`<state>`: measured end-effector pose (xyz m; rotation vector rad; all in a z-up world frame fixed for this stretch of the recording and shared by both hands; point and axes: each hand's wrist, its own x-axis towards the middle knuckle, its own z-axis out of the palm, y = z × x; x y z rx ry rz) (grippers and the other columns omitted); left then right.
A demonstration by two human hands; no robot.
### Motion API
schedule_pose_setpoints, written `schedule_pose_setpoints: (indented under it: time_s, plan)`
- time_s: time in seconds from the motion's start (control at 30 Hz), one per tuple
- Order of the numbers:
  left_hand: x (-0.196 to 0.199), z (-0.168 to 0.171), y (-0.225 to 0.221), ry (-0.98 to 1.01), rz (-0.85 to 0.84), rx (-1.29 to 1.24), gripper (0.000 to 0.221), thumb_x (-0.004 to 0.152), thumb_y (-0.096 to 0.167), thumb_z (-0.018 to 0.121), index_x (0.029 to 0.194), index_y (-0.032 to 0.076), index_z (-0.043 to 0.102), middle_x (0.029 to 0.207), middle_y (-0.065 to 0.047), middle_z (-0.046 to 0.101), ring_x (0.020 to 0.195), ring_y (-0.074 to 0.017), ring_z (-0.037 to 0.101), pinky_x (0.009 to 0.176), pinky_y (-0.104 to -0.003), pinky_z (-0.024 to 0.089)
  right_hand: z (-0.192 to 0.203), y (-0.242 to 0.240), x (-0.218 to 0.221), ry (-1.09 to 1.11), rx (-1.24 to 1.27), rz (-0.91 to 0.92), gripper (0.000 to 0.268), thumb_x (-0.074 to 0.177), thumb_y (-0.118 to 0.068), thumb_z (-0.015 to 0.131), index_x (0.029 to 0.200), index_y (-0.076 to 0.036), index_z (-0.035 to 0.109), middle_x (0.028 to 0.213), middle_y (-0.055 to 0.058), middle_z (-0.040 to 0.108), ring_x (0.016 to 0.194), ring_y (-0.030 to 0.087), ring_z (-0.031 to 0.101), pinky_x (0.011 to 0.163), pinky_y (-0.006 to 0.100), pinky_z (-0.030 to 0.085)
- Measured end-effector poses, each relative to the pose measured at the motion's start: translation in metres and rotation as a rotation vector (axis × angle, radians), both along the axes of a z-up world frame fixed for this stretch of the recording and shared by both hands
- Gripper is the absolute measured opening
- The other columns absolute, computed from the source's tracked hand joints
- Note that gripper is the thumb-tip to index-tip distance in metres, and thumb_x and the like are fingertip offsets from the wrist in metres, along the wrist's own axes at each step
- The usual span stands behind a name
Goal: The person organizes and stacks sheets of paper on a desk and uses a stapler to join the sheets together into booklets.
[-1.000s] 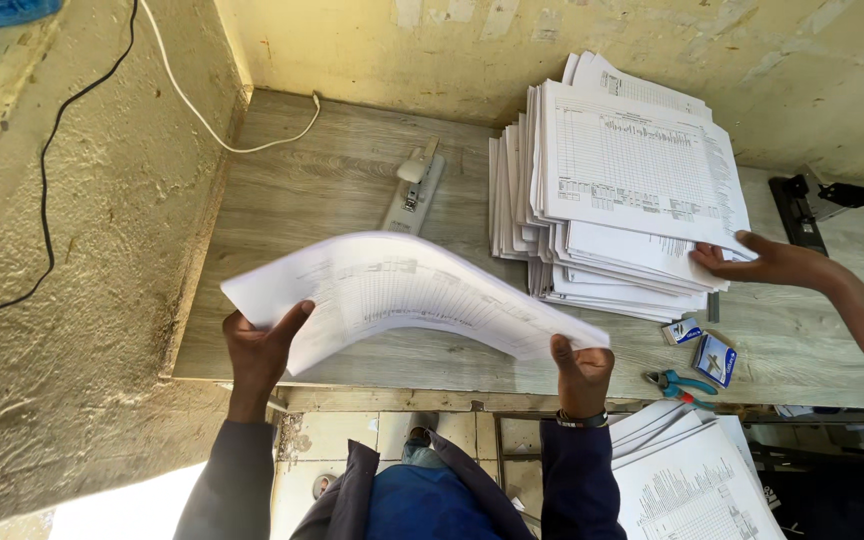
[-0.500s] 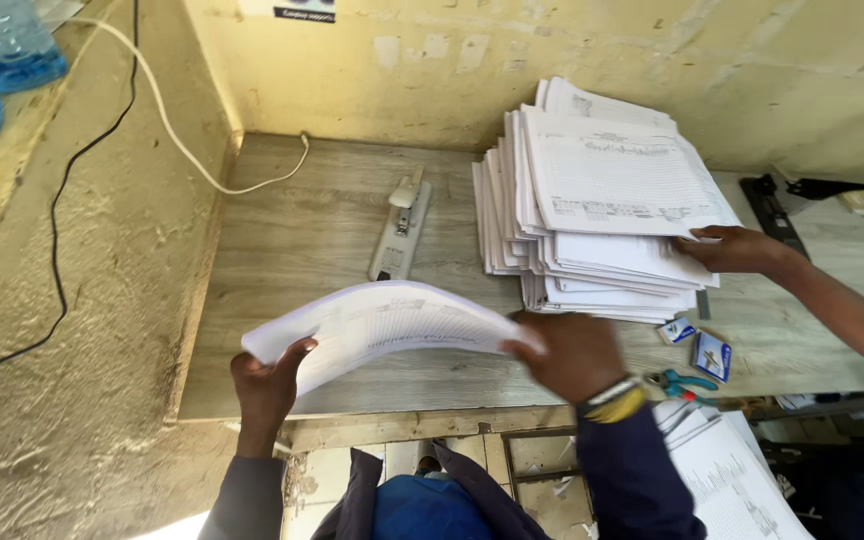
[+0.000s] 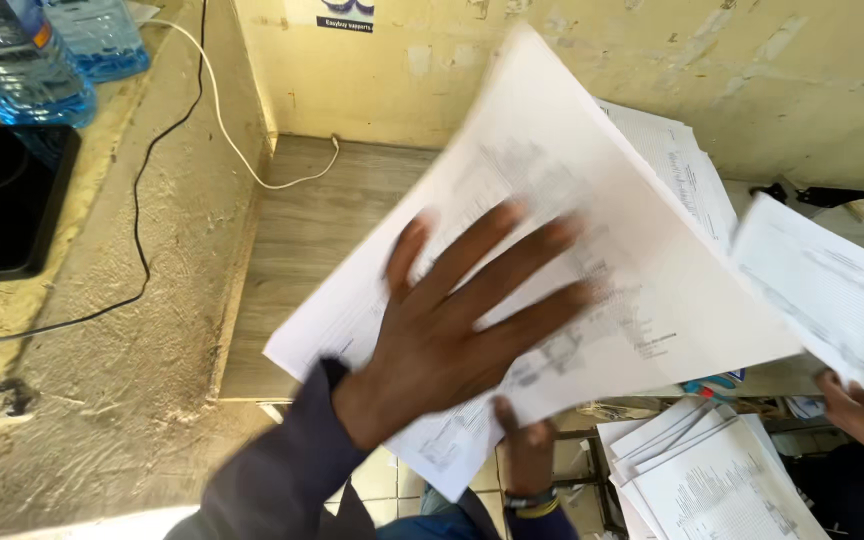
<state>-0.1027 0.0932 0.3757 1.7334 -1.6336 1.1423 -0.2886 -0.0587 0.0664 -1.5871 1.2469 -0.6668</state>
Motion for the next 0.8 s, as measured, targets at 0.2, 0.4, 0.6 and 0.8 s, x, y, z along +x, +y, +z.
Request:
schedule_pose_setpoints:
  time_s: [0.2,0.4,0.6,0.8]
  plan:
    - [-0.009,-0.244,0.062,0.68,0.348,-0.447,0.012,0.098,0.019,0.079,0.109,0.023,0.078,0.122,0.005,0.08,0.123,-0.023,0.069,0.119,-0.047,0.037,-0.072,0.059,-0.019,-0.117,0.92,-0.084,0.107,0.07,-0.035,0.092,0.157,0.009,0.049,0.058,0.01,0.056,0.053,0.03,0.063,0.063,0.053,0.066]
    - [-0.022,-0.305,0.143,2.31,0.752,-0.092,0.074,0.106,0.054,0.042,0.142,-0.007,0.064,0.131,-0.025,0.074,0.117,-0.0356,0.069,0.094,-0.048,0.056,-0.096,0.067,-0.02,-0.322,1.26,0.02,0.067,0.089,-0.02,0.079,0.037,-0.004,0.039,0.148,0.039,0.065,0.146,0.049,0.059,0.112,0.061,0.055]
    - [-0.011,-0.342,0.122,2.801,0.078,-0.399,0.047,0.097,0.005,0.07,0.143,-0.005,0.067,0.135,-0.025,0.078,0.118,-0.0405,0.074,0.102,-0.051,0.063,-0.072,0.086,0.0,-0.213,1.414,0.016,0.101,0.08,-0.016,0.084,0.168,0.0,0.036,0.174,0.029,0.038,0.161,0.05,0.031,0.126,0.062,0.035]
    - [0.034,-0.329,0.122,2.403,0.409,0.116,0.045,0.099,0.005,0.073,0.144,0.006,0.071,0.143,-0.013,0.079,0.133,-0.0345,0.074,0.12,-0.05,0.055,-0.076,-0.018,-0.047,-0.7,1.371,-0.099,0.032,0.109,-0.04,0.052,0.114,-0.011,0.065,0.136,0.03,0.069,0.141,0.047,0.059,0.13,0.065,0.034]
